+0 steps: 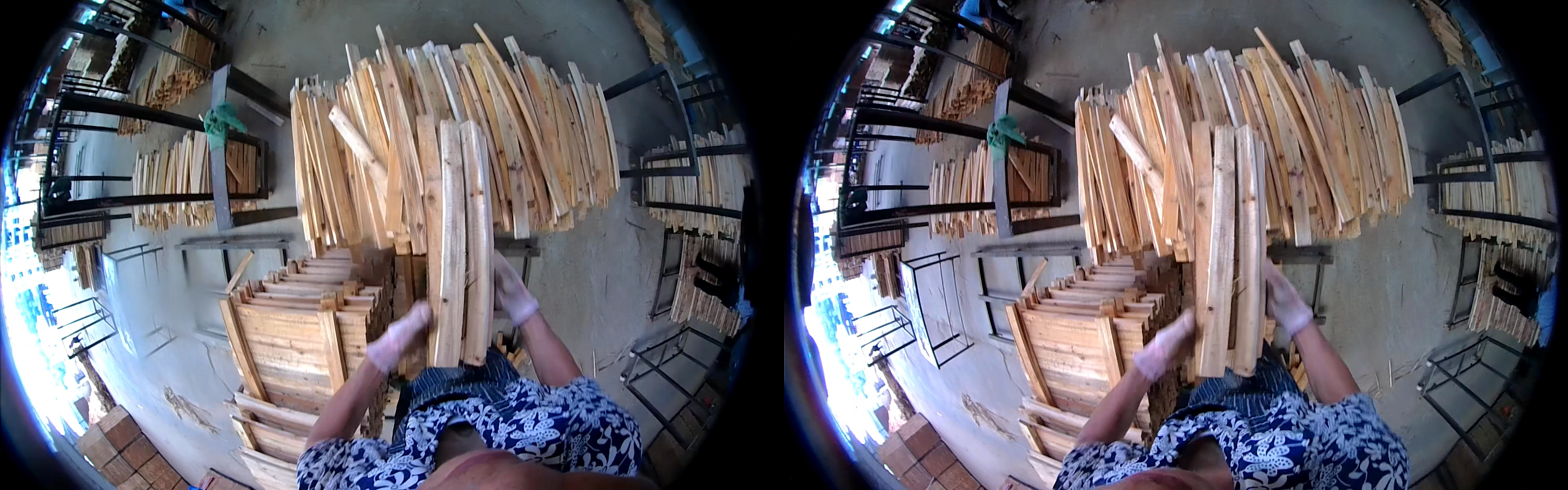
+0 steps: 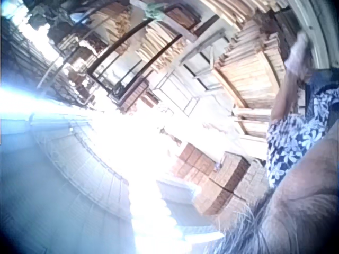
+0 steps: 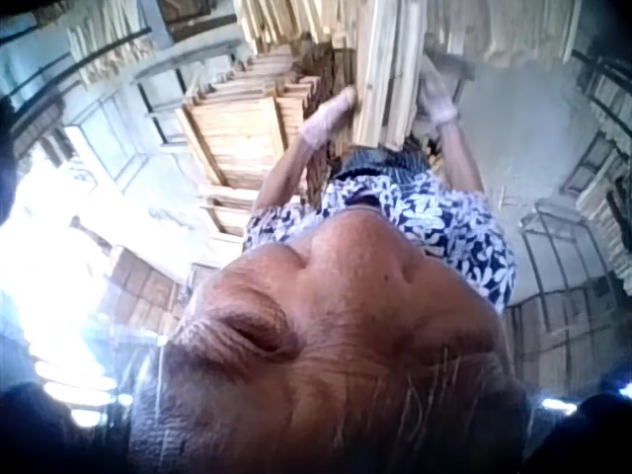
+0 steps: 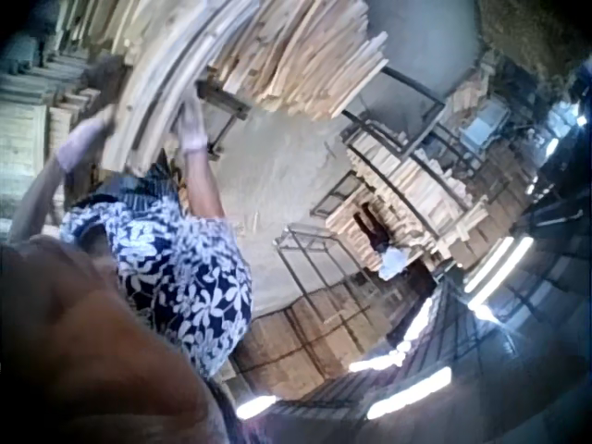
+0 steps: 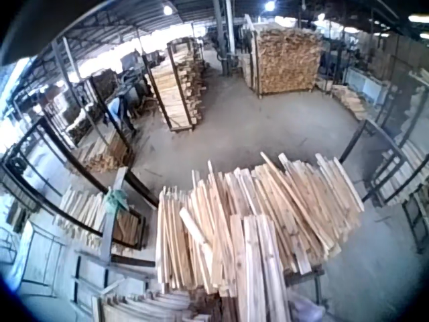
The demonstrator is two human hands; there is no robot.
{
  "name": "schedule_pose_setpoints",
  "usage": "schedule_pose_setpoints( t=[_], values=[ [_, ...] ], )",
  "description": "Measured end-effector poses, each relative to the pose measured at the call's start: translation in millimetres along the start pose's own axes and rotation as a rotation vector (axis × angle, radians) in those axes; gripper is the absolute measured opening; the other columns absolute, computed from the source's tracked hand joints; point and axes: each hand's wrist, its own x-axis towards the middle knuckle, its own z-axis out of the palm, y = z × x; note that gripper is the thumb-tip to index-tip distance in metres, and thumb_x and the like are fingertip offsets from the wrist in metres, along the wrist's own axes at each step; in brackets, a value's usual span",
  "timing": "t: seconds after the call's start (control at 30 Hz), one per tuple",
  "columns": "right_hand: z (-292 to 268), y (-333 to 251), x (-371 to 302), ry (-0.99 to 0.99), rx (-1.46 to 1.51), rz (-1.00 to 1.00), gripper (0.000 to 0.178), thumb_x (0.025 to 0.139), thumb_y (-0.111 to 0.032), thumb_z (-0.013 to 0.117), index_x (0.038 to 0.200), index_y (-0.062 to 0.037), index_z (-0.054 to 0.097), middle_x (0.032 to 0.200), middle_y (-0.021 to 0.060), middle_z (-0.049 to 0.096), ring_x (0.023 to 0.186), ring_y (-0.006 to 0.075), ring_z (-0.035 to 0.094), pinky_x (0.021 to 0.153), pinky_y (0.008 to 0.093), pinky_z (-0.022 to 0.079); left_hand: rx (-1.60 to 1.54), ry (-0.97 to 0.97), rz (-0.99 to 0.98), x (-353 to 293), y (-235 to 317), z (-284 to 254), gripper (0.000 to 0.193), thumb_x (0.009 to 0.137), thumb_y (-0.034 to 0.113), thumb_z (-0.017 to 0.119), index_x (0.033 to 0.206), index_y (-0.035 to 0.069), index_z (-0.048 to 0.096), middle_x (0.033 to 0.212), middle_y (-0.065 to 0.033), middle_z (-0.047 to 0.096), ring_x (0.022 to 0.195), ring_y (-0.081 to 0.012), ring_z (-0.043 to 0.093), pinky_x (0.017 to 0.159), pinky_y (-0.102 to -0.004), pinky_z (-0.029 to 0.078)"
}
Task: The person repeatedly picks up small wooden planks from a pile and places them onto a growing stack on a metal rack. They wear gloves and handle the planks one at a time or in small groups, aligning them as they build the stack higher.
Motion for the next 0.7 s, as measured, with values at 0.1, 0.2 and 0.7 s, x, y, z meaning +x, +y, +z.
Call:
schedule_pose_setpoints(
  t=[0.1,0.2,0.7],
  values=[
    [-0.8,37.1,51.7,0.312,-0.127,-0.019,0.071,0.092,-0.041,0.073,0.145,-0.0036,0.044,0.124,0.0109,0.063,0.111,0.0200,0.063,0.102,0.0352,0.051,0.699,0.366,0.053,56.2,8.9,-19.1,0.124,0.080,0.063,0.076,0.161,0.005,0.002,0.146,-0.0234,0.048,0.125,-0.0294,0.056,0.101,-0.0400,0.049],
    [-7.2,48.2,55.2,0.224,-0.047,-0.083,0.075,0.091,-0.039,0.074,0.146,-0.0025,0.041,0.124,0.0108,0.063,0.116,0.0196,0.061,0.102,0.0374,0.052,0.785,0.433,0.184,67.5,-3.6,-16.4,0.123,0.077,0.053,0.083,0.160,0.004,0.006,0.142,-0.0236,0.054,0.126,-0.0308,0.058,0.103,-0.0391,0.048],
    [208.0,72.7,-4.3,-0.380,-0.494,-0.078,0.086,0.082,-0.025,0.078,0.152,-0.0040,0.032,0.136,0.0113,0.056,0.124,0.0209,0.055,0.107,0.0366,0.046,0.178,0.716,0.853,-118.8,-133.5,-42.3,0.122,0.080,0.028,0.087,0.160,0.004,-0.002,0.151,-0.0191,0.039,0.138,-0.0250,0.042,0.114,-0.0405,0.039]
  ],
)
